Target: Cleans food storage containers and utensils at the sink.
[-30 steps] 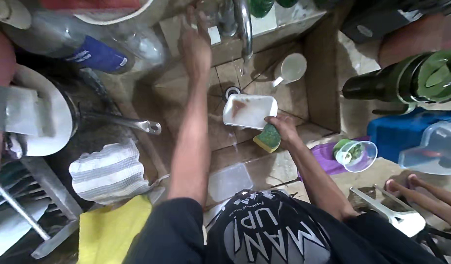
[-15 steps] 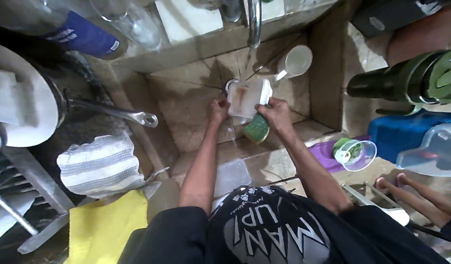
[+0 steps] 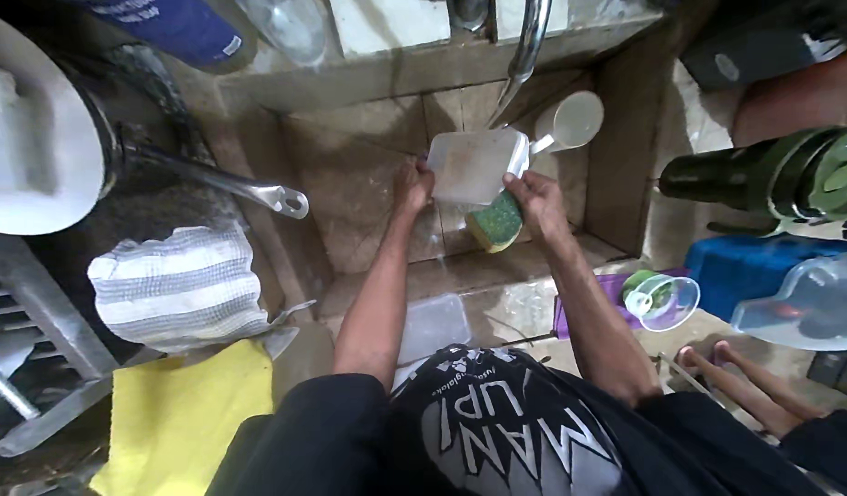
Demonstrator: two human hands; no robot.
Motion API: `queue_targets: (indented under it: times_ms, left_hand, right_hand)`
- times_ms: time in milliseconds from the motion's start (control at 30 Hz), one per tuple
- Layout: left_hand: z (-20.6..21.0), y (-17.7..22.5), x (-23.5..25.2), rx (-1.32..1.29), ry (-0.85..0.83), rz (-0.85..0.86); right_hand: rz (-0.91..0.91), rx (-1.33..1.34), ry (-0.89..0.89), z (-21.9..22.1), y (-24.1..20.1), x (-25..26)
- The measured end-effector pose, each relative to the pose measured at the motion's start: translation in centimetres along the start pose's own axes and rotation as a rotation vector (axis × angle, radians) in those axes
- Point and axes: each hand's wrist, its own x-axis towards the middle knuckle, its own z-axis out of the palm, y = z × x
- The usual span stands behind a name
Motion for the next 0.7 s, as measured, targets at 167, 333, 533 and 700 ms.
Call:
queue_targets:
  times_ms: [167,333,533,700]
  left_hand:
    - [-1.4,0.7,-1.1,0.134,0.083,0.124]
    - [-1.5,1.4,-1.7,0.19,0.144,0.197]
    - [-1.1,1.8,-2.5,0.3,0.196,0.196]
    - [-2.3,1.5,-3.4,0.312,0.299,0.227]
  right_hand:
    - [0.153,0.064,-0.077,-0.4,6.2,-0.6]
    - [0.278,-0.041,0.037,-1.0,10.3,-1.3]
    - [0.327,-0.305,0.079,-4.8,9.3,-2.0]
    - [0.205,-0.1,-0.056,-4.4,7.3,-2.4]
